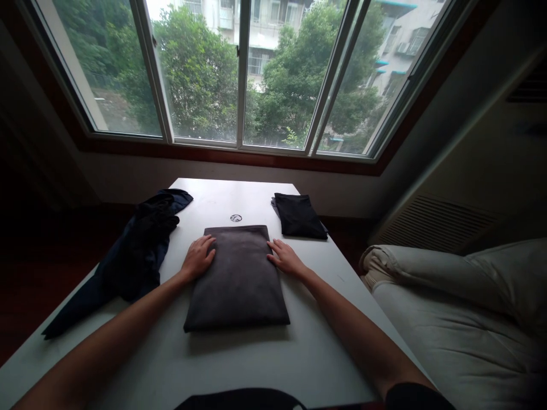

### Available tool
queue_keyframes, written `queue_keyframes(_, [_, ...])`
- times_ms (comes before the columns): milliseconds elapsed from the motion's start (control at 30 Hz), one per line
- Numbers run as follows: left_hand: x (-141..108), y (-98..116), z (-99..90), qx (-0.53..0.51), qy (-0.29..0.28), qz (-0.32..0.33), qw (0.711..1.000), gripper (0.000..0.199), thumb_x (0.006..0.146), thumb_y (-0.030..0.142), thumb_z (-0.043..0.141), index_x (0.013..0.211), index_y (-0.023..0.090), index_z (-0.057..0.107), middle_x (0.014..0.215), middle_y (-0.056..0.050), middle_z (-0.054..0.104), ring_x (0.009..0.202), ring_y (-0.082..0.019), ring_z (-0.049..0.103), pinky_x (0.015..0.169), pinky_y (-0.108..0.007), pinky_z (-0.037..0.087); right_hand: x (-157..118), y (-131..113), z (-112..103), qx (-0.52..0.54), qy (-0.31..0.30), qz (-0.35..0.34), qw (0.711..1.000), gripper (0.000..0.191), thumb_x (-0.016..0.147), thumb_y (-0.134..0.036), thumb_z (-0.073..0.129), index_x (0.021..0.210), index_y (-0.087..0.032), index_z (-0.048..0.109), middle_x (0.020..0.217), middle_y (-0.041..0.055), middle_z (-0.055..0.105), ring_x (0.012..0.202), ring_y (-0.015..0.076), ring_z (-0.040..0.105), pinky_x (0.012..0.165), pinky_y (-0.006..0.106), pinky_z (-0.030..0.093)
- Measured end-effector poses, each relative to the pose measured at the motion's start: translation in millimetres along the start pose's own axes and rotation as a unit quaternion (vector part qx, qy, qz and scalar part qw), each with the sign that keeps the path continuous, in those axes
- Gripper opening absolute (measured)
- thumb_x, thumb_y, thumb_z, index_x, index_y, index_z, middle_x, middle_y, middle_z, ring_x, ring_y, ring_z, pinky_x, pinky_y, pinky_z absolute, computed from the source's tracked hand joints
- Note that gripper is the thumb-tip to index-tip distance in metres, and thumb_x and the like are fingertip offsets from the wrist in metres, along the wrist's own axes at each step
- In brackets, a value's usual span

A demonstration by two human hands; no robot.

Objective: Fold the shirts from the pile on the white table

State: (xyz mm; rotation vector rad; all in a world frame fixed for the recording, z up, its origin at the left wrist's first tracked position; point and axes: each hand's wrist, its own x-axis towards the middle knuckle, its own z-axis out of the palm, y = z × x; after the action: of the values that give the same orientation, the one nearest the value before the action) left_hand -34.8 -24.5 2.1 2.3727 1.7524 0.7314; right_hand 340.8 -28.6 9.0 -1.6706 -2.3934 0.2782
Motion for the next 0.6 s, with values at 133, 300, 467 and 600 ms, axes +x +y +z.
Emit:
queue_keyframes(133, [-50.9,34.2,-21.7,-0.018,-0.055,0.092,0.994,0.051,0.104,0.042,0.049,0.150,0.022,0.053,0.161,-0.009,0.047,0.149,-0.030,0.042,0.128,-0.056,0.025,-47.4,-27.4,-10.2,0.044,0.060,-0.082,0.994,0.059,0.105,-0.046,0.053,0.158,-0.021,0.047,0.165,0.0139,0.040,0.153,0.0318,0.036,0.126,0.055,0.028])
queue_keyframes(300, [-96.7,83.0,-31.0,-0.010,-0.135,0.231,0.963,0.082,0.102,0.058,0.054,0.169,0.028,0.019,0.172,-0.008,0.028,0.157,-0.031,0.030,0.131,-0.055,0.018,-88.0,-99.5,-2.9,0.111,0.046,-0.259,0.958,0.043,0.105,-0.040,0.056,0.146,-0.025,0.059,0.156,0.0090,0.052,0.148,0.0258,0.045,0.127,0.050,0.030])
queue_keyframes(467, [-124.2,82.3,-30.9,0.034,-0.146,0.275,0.950,0.093,0.100,0.064,0.053,0.171,0.025,0.007,0.174,-0.010,0.021,0.159,-0.034,0.024,0.130,-0.057,0.016,-107.5,-117.3,3.7,0.060,-0.016,-0.256,0.965,0.060,0.106,-0.050,0.053,0.159,-0.023,0.045,0.167,0.0126,0.037,0.156,0.0292,0.031,0.129,0.052,0.023])
queue_keyframes(600, [-139.4,69.0,-44.3,0.040,-0.168,0.300,0.938,0.096,0.098,0.065,0.057,0.171,0.028,0.006,0.175,-0.009,0.014,0.159,-0.037,0.020,0.129,-0.060,0.017,-121.8,-105.3,-2.3,0.044,-0.055,-0.259,0.963,0.075,0.104,-0.061,0.052,0.166,-0.025,0.031,0.172,0.0125,0.023,0.160,0.0301,0.018,0.131,0.054,0.016])
